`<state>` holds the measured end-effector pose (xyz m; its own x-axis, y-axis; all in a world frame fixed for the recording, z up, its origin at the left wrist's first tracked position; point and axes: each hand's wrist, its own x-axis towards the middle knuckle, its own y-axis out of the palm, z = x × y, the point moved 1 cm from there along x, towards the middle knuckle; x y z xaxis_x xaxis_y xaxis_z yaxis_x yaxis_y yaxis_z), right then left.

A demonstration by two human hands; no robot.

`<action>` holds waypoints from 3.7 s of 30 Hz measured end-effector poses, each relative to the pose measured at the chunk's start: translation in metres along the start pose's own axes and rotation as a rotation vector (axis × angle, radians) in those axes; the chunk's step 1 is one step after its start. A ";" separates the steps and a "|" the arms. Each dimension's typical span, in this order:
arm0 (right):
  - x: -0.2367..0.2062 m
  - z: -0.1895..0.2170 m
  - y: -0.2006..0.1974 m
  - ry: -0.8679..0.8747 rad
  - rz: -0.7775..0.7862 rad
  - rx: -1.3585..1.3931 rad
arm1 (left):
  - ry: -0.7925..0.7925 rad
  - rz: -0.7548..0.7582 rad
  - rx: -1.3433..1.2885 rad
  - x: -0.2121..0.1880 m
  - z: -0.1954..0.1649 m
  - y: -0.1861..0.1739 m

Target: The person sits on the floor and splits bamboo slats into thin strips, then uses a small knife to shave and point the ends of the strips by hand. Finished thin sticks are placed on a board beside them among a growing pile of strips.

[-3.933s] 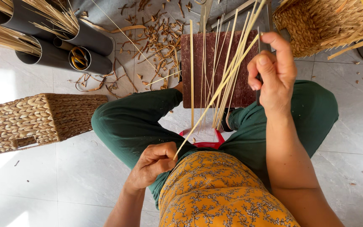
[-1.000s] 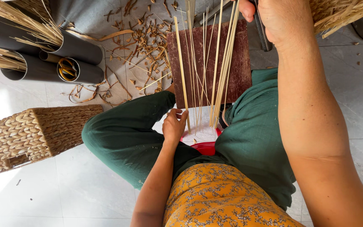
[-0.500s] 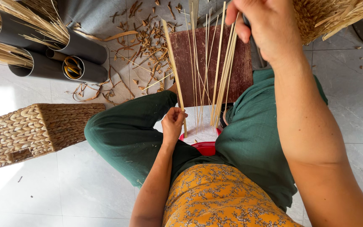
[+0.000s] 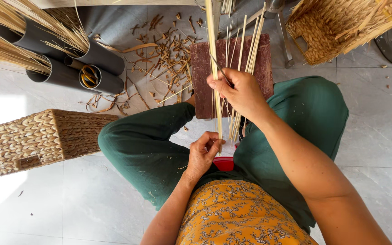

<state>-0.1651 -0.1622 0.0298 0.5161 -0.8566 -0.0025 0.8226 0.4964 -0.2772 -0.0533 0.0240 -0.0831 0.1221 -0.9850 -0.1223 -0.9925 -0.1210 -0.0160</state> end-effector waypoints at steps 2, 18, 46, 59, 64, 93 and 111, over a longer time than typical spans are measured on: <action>-0.012 -0.003 0.004 -0.022 -0.010 -0.009 | 0.017 0.040 0.065 -0.001 -0.011 -0.002; -0.130 0.010 0.046 0.201 0.239 0.415 | 0.441 -0.239 0.202 -0.012 -0.212 -0.041; -0.186 0.117 0.011 -0.048 0.284 0.905 | 0.622 -0.091 0.116 -0.059 -0.207 -0.015; -0.189 0.120 0.014 -0.047 0.298 0.899 | 0.759 -0.156 0.247 -0.062 -0.215 -0.017; -0.189 0.120 0.014 -0.038 0.300 0.906 | 0.805 -0.175 0.322 -0.065 -0.217 -0.019; -0.178 0.106 0.016 0.019 0.319 0.936 | 0.742 -0.111 0.422 -0.059 -0.223 -0.027; -0.159 0.051 0.057 0.488 0.572 0.938 | 0.724 -0.235 0.178 -0.025 -0.236 -0.053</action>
<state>-0.1881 0.0100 0.0634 0.8850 -0.3410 -0.3170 0.4619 0.5576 0.6897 -0.0045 0.0263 0.1554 0.2373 -0.7784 0.5812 -0.9180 -0.3754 -0.1280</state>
